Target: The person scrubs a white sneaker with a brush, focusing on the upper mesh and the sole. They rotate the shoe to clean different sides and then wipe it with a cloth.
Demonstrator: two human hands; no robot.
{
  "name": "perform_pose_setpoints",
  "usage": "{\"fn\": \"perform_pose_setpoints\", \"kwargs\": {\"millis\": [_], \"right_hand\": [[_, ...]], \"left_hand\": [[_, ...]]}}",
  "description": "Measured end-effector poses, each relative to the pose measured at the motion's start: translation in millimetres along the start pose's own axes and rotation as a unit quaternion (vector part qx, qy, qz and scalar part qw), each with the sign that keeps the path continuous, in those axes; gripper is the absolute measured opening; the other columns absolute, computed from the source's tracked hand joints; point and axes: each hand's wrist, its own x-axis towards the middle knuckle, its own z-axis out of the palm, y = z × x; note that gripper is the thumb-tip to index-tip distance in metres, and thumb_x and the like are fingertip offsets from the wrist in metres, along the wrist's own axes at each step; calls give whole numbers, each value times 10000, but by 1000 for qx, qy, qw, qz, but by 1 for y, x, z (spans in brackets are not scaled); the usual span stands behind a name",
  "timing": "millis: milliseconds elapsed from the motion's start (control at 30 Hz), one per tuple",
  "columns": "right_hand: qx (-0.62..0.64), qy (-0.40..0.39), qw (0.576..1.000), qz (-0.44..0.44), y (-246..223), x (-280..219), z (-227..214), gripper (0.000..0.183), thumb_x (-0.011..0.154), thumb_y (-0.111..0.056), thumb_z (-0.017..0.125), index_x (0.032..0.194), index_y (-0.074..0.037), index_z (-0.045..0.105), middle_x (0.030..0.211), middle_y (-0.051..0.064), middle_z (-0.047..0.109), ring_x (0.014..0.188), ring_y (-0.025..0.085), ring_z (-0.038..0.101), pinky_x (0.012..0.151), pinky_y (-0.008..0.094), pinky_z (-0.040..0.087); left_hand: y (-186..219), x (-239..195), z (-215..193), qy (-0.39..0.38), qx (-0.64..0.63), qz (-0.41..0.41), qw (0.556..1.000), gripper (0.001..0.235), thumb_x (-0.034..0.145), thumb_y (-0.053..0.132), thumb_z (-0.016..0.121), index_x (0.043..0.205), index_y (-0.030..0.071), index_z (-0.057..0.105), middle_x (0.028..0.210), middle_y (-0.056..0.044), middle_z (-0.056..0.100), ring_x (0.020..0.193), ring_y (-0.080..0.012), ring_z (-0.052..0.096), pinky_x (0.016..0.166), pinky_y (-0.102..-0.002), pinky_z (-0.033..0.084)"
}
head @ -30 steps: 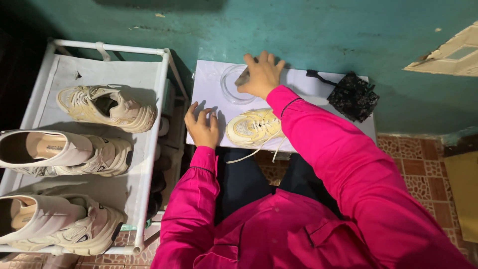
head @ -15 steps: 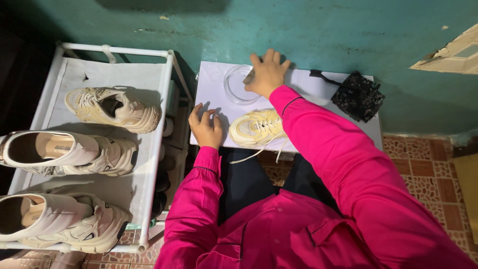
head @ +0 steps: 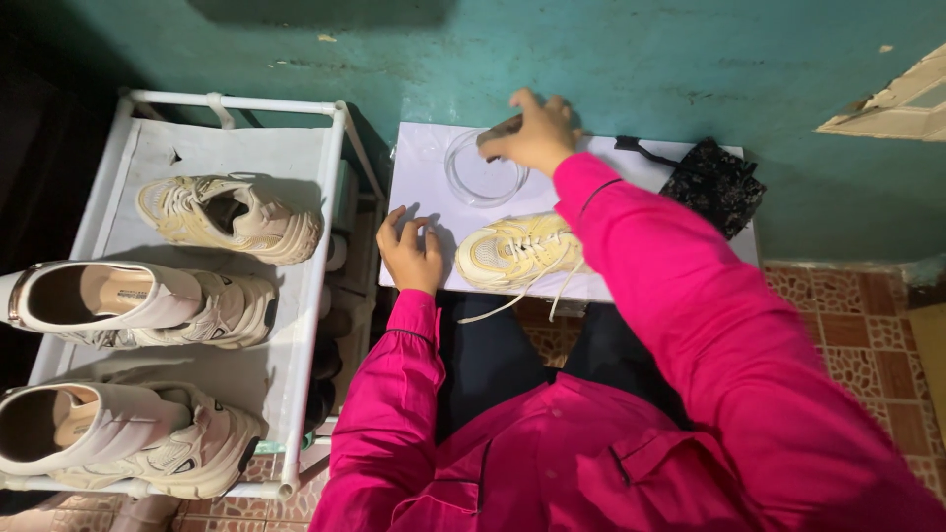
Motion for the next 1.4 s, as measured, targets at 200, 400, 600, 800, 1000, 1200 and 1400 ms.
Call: {"fn": "perform_pose_setpoints", "kwargs": {"millis": [200,400,600,800,1000,1200,1400], "right_hand": [[119,31,992,-34,47,-21,-36,844,668,-482,886,1365,-159,536,1443,136,496,1307,309,499,1071,463,417],[303,152,939,-55,229,-8,-21,757,773,-431,934,1345,-139,533,1120,164,566,1018,247,578,681,350,529],[408,227,883,-50,333,-59,9,661,876,-181,861,1422,-169,488,1238,179,538,1053,252,594,833,350,542],[434,251,864,-39,313,-82,39,718,785,-143,901,1384,-109,506,1268,207,548,1095,304,538,909,428,496],[422,173,888,-52,289,-71,45,721,798,-363,883,1373,-178,491,1246,151,599,1044,235,505,896,383,474],[415,137,899,-30,286,-75,31,763,707,-365,912,1347,-235,516,1151,116,674,1029,245,572,914,382,476],[324,140,936,-3,288,-69,32,837,675,-381,948,1360,-233,492,1204,119,702,1107,279,631,918,367,515]], "left_hand": [[-3,-2,3,10,-7,-3,1000,123,848,82,642,919,96,741,1273,-120,600,1157,-367,560,979,-491,492],[-24,-3,12,7,38,31,999,206,741,77,795,902,187,729,1187,-32,626,1149,-303,587,1034,-452,456],[-12,7,-3,21,1,43,999,184,752,81,794,874,208,742,1128,-4,654,1079,-274,600,1001,-419,445],[169,0,-13,-87,-107,166,976,122,779,80,712,705,149,644,889,-8,677,869,-278,648,836,-419,466],[234,-48,25,-272,80,197,939,620,727,205,767,1330,126,643,1520,-136,458,1425,-429,347,1112,-609,235],[244,-80,36,-373,194,167,892,946,754,258,752,1555,-20,332,1664,-208,273,1547,-435,135,1152,-695,65],[232,-88,41,-380,229,183,877,999,752,333,722,1583,15,268,1696,-186,168,1558,-435,85,1139,-747,29]]}}
